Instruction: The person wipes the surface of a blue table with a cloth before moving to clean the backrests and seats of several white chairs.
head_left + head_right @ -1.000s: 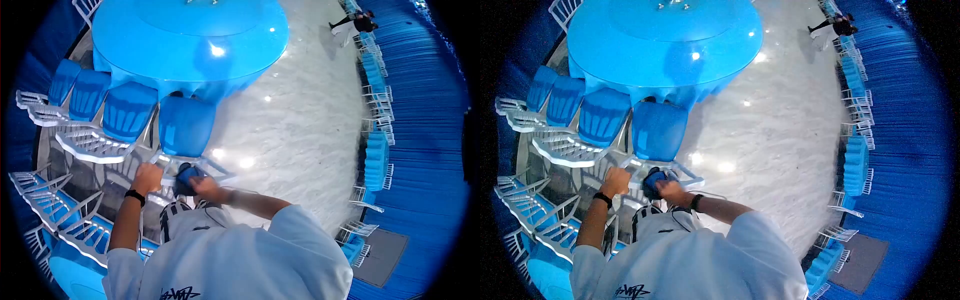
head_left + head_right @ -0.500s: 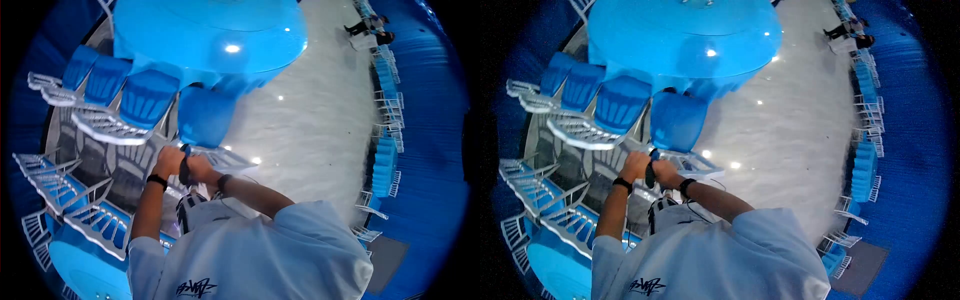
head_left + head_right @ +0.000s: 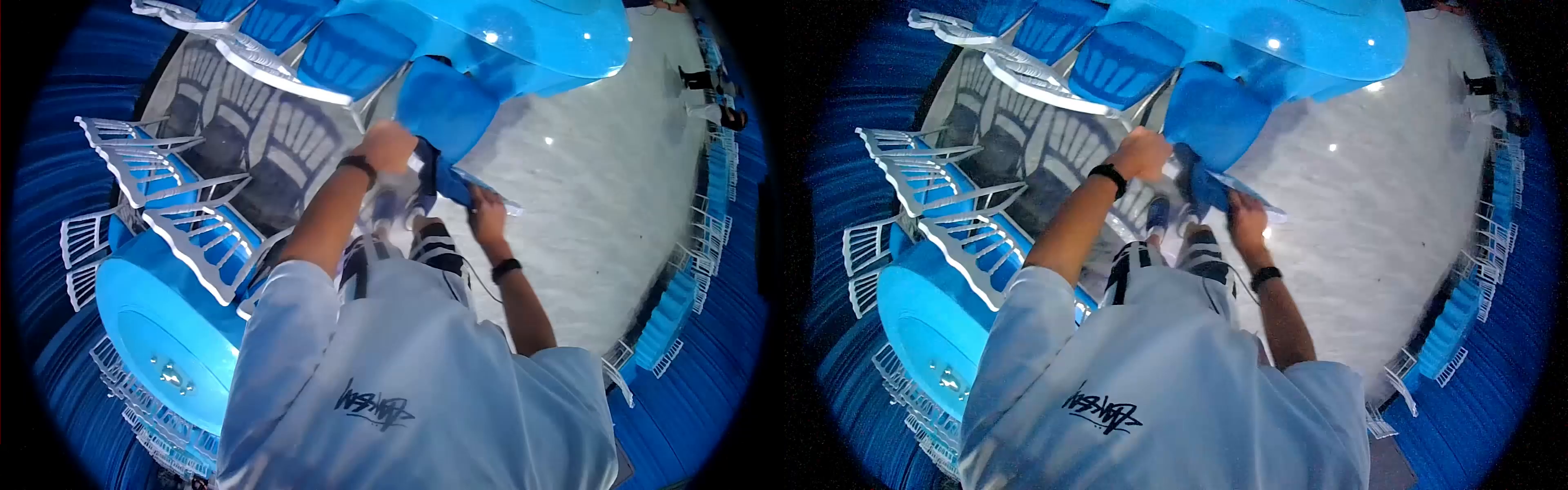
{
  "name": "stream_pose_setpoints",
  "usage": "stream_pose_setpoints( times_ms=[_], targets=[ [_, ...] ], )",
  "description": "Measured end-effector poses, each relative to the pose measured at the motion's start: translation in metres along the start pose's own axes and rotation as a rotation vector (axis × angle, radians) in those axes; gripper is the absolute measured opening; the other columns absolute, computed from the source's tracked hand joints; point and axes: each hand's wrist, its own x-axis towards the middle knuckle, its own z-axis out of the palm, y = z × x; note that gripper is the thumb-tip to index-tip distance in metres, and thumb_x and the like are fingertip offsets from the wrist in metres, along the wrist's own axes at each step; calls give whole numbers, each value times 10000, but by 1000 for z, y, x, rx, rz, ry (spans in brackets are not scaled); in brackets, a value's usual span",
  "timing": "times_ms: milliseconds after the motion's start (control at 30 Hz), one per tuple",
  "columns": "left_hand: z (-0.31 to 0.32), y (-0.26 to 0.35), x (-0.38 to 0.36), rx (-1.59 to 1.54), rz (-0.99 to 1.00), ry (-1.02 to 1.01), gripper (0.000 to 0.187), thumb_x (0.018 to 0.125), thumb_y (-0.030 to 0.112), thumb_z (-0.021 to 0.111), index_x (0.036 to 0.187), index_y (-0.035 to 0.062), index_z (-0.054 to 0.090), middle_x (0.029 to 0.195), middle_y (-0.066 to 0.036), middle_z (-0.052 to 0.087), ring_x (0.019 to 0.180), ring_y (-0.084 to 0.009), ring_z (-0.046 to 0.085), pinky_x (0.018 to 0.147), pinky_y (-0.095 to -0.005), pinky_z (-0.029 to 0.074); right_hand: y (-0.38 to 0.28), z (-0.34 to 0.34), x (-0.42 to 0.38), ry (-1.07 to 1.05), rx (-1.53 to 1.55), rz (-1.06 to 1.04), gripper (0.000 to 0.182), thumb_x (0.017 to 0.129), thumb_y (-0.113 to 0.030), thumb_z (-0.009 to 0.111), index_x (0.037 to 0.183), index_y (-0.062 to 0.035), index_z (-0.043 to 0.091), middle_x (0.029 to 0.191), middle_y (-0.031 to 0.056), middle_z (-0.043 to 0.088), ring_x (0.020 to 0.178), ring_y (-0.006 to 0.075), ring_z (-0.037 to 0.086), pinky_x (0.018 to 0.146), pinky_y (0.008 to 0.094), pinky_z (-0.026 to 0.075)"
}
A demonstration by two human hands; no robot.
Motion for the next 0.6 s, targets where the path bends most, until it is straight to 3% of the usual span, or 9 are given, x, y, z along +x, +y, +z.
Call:
stream_pose_setpoints(
  times_ms=[100,133,200,267,300,433,500,533,600],
  targets=[
    [2,-4,1,35,50,-19,233,746,261,773,919,105,788,978,-166,767,930,-382,745,815,-526,548,48,-21,-28,-73,-32,54,541,749,29,734,1280,-59,674,1204,192,708,1120,424,646,969,503,528],
    [12,-8,-1,9,59,77,209,741,251,776,890,104,788,953,-162,766,917,-379,746,802,-525,550,72,-17,-35,-43,-18,26,475,758,43,735,1220,-44,667,1177,188,695,1127,430,639,958,495,528],
    [20,-7,-4,-40,67,220,131,724,193,775,811,98,797,883,-166,774,862,-377,756,740,-505,572,65,-46,-36,-134,26,152,464,804,48,720,1254,-43,648,1170,183,687,1115,440,642,965,515,526],
    [-1,-1,-6,-10,43,101,106,719,167,766,789,98,803,880,-173,780,869,-374,763,732,-496,581,87,-40,-38,-195,-2,145,516,822,25,743,1320,-39,625,1235,190,687,1158,451,636,1000,538,525],
    [-6,1,-6,-3,23,45,95,716,154,761,778,98,805,878,-176,783,872,-373,766,729,-492,586,98,-24,-45,-71,-144,14,548,816,13,753,1346,-27,618,1293,221,688,1178,462,635,1012,541,527],
    [9,-3,-2,10,32,66,106,709,147,753,785,101,810,893,-189,787,879,-375,771,729,-490,591,19,0,6,14,-52,-101,497,798,-72,757,1276,-31,629,1084,201,730,1048,442,682,913,534,548],
    [-9,3,-9,19,5,39,124,706,146,756,808,103,811,923,-185,794,902,-377,770,782,-509,588,-37,4,35,-145,31,147,537,791,-64,754,1310,-33,619,1108,209,736,1066,448,689,890,536,558],
    [0,6,-7,-21,-70,-48,386,718,122,757,1100,93,808,1203,-183,775,1154,-370,721,1027,-534,527,-48,14,43,-70,53,67,579,786,-89,790,1336,-34,618,1115,226,741,1037,459,706,856,536,575],
    [23,11,-13,42,-22,326,581,740,101,751,1319,103,709,1382,-162,687,1318,-362,617,1159,-548,414,-67,22,60,-59,37,8,649,777,-117,831,1380,-38,605,1084,237,753,981,470,728,807,542,595]
  ],
)
